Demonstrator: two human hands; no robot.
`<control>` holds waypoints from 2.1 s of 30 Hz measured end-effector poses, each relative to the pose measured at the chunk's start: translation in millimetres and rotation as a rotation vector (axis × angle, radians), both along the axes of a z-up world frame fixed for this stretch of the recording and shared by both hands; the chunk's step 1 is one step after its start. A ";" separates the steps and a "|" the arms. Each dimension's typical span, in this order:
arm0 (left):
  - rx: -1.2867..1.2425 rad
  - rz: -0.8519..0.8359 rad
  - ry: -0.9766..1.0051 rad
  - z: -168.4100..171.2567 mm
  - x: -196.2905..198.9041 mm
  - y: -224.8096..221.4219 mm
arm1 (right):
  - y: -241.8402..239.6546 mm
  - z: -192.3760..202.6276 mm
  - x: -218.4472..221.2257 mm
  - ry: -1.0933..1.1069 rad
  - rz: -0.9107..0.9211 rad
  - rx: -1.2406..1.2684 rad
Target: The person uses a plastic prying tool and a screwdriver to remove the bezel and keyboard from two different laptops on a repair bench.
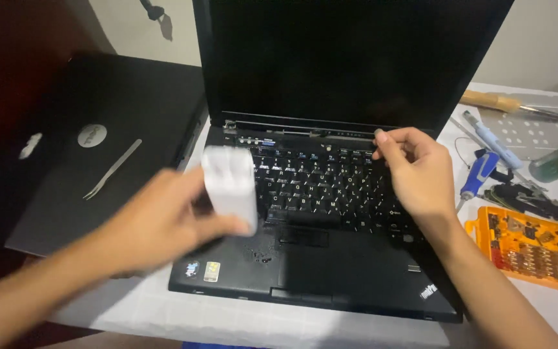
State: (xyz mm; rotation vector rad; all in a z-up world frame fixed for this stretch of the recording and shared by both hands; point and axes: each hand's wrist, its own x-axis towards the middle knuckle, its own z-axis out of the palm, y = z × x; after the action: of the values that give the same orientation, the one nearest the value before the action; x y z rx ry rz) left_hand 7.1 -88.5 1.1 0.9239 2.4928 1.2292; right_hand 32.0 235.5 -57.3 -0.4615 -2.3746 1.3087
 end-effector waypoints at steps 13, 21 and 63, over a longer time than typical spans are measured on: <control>0.090 -0.100 0.423 -21.0 -54.1 34.6 | -7.2 7.1 3.8 -0.085 -0.019 0.038; -0.029 -0.082 0.132 -15.0 -12.3 -26.8 | -12.8 14.9 4.6 -0.134 0.011 0.046; -0.089 0.678 0.492 -66.4 71.1 -10.1 | -5.6 63.8 74.0 -0.172 0.274 0.338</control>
State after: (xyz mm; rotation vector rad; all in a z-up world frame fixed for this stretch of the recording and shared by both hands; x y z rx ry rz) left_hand 78.2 -98.6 -65.2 0.3812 3.4017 1.1264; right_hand 106.0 229.9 6.5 -0.1559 -2.8124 0.9696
